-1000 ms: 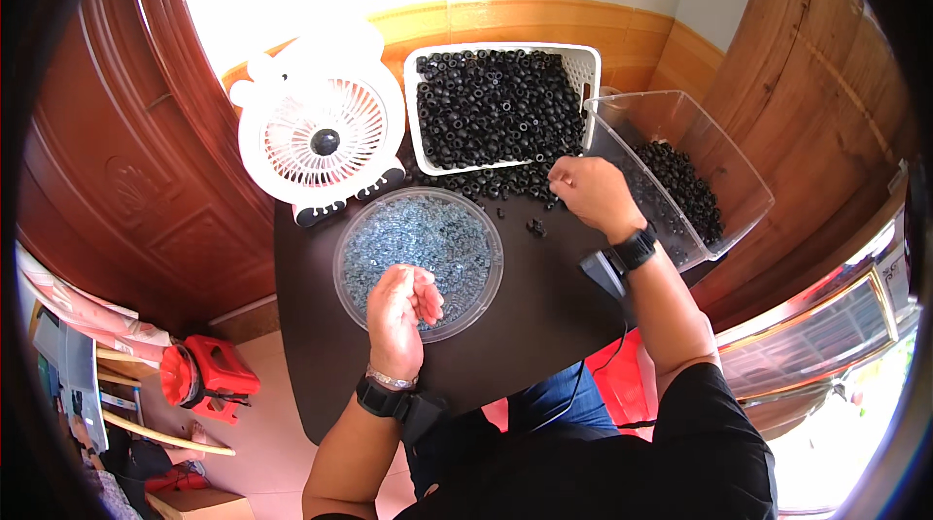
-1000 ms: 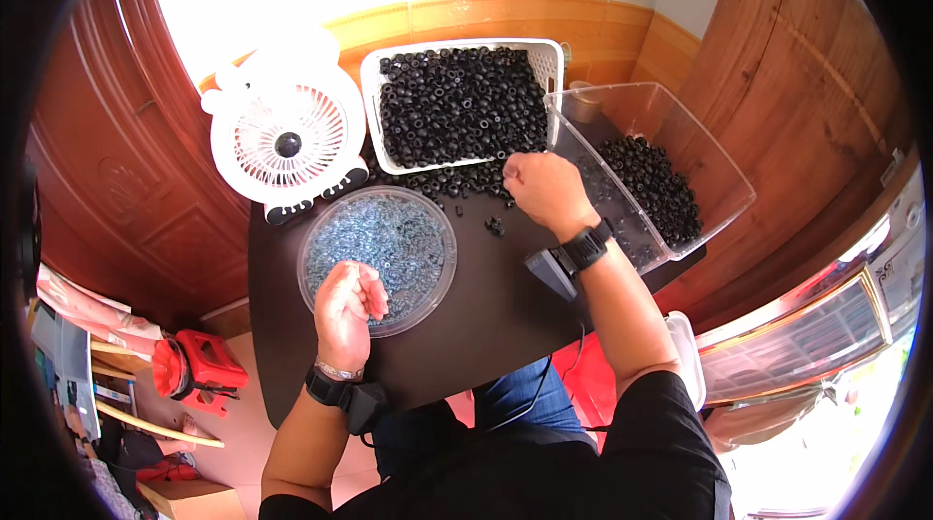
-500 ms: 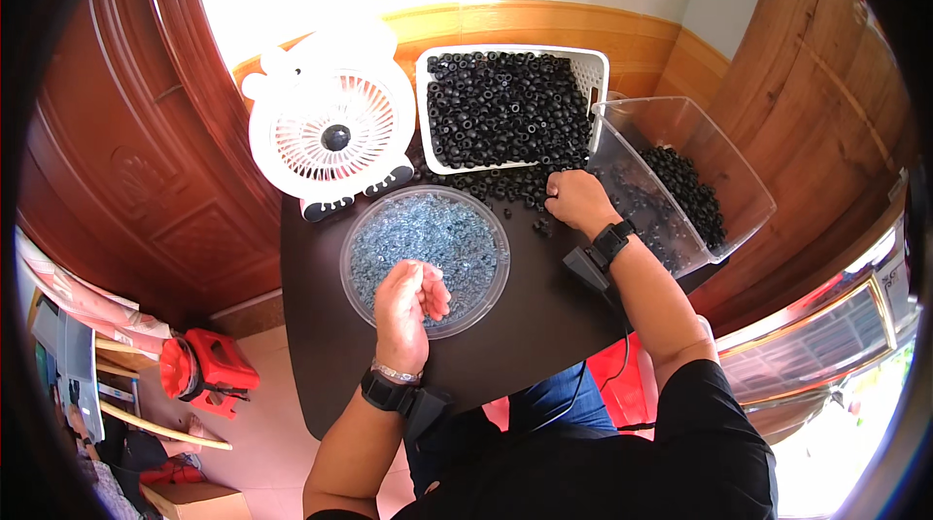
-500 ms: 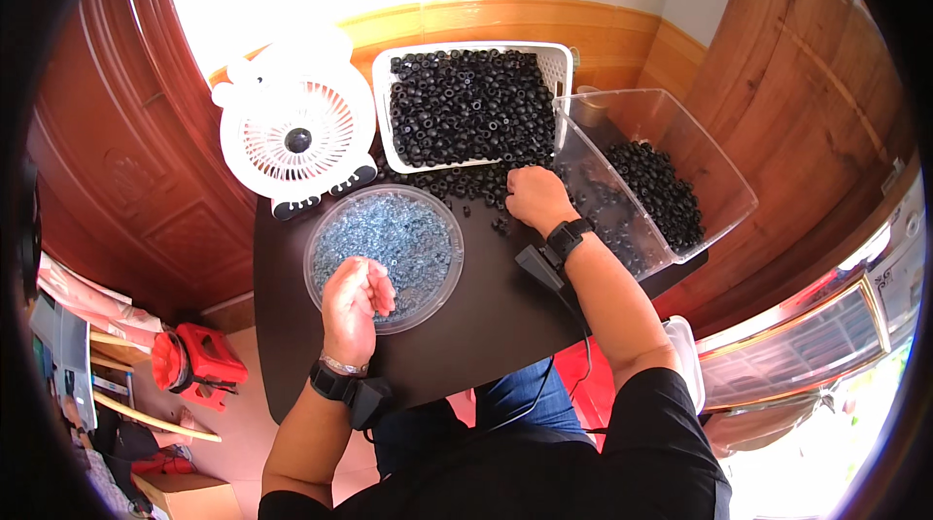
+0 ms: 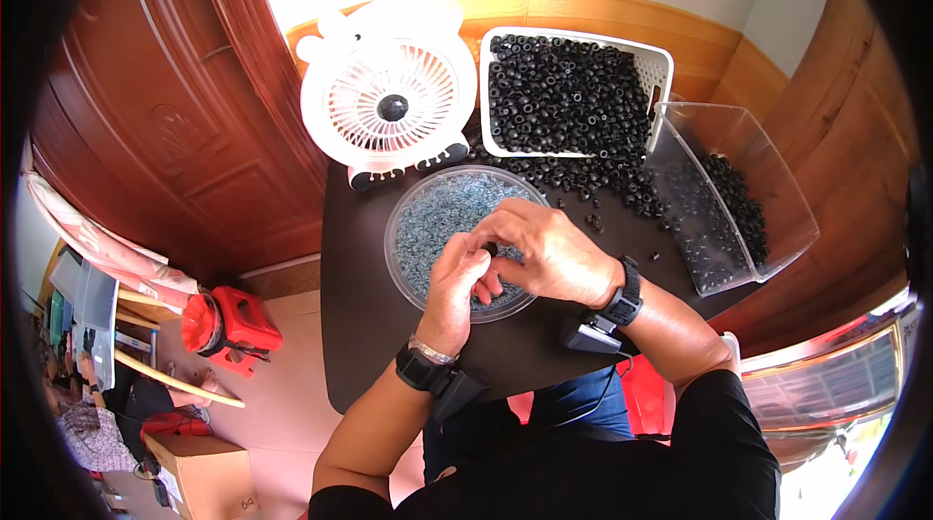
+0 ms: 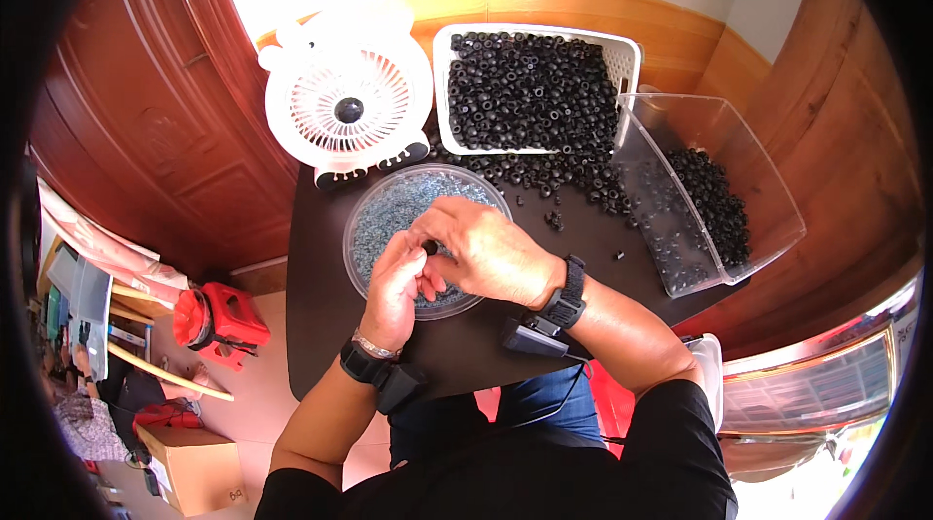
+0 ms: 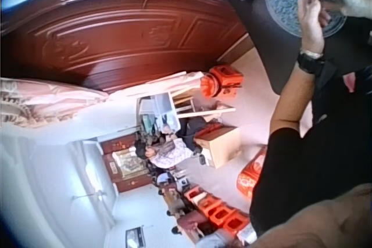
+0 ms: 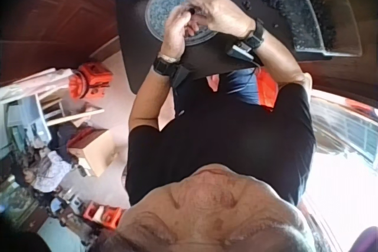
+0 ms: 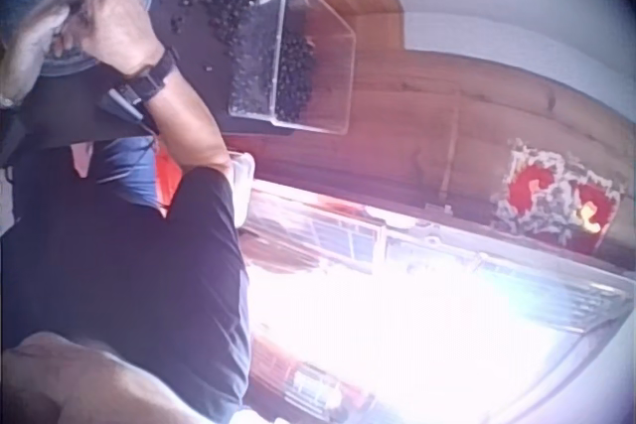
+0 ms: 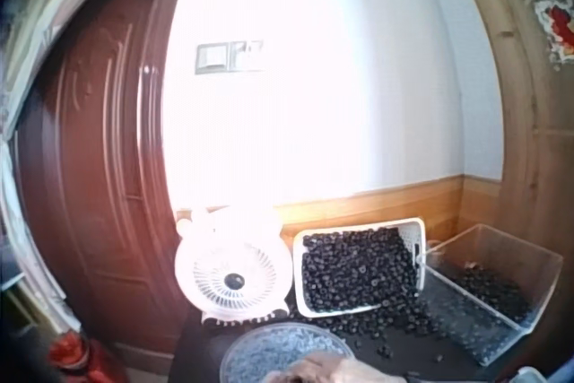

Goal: The person is manually assembling small black plastic components with blue plastic inserts.

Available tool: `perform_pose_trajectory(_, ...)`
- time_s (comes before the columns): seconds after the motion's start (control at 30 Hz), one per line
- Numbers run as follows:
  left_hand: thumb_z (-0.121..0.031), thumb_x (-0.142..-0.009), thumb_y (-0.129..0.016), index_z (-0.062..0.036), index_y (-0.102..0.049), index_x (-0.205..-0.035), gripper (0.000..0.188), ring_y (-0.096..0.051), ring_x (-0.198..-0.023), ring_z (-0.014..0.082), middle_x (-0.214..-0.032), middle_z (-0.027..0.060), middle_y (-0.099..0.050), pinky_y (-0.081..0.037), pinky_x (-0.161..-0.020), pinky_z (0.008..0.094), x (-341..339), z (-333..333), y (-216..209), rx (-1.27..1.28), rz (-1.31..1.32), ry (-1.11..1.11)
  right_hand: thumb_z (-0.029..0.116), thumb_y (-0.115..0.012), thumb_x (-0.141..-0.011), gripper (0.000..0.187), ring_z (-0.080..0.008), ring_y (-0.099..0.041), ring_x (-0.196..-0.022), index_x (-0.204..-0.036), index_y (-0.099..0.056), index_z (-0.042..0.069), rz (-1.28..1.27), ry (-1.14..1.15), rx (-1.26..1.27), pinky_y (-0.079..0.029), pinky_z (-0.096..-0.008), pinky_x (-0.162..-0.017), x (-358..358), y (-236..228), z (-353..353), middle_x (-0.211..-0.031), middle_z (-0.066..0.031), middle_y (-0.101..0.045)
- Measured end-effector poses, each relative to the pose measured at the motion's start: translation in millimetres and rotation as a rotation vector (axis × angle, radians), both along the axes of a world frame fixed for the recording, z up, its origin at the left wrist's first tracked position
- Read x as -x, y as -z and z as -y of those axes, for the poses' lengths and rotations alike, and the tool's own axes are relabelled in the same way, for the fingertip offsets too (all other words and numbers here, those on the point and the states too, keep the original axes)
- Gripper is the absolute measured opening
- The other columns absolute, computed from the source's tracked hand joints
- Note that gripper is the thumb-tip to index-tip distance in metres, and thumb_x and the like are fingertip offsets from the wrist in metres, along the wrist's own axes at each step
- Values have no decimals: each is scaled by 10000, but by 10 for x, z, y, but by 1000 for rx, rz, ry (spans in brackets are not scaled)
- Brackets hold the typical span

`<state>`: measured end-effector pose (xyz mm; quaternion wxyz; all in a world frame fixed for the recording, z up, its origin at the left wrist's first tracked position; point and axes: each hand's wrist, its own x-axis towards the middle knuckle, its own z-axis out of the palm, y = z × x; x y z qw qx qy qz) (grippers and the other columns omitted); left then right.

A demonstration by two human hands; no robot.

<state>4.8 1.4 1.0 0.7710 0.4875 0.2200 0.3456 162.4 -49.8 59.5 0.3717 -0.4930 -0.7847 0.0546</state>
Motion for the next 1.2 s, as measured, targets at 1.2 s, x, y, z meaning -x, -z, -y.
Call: perform_pose_trajectory(1.2, -238, -923, -498, 3, -546, -1048, 276, -563, -724, 137, -873, 71, -609, -429, -649, 248, 10, -28, 26, -98, -31, 76, -43, -725, -617, 358, -248, -629, -869, -851, -485, 81, -256, 62, 15, -532, -328, -687, 30, 360, -43, -928, -59, -623)
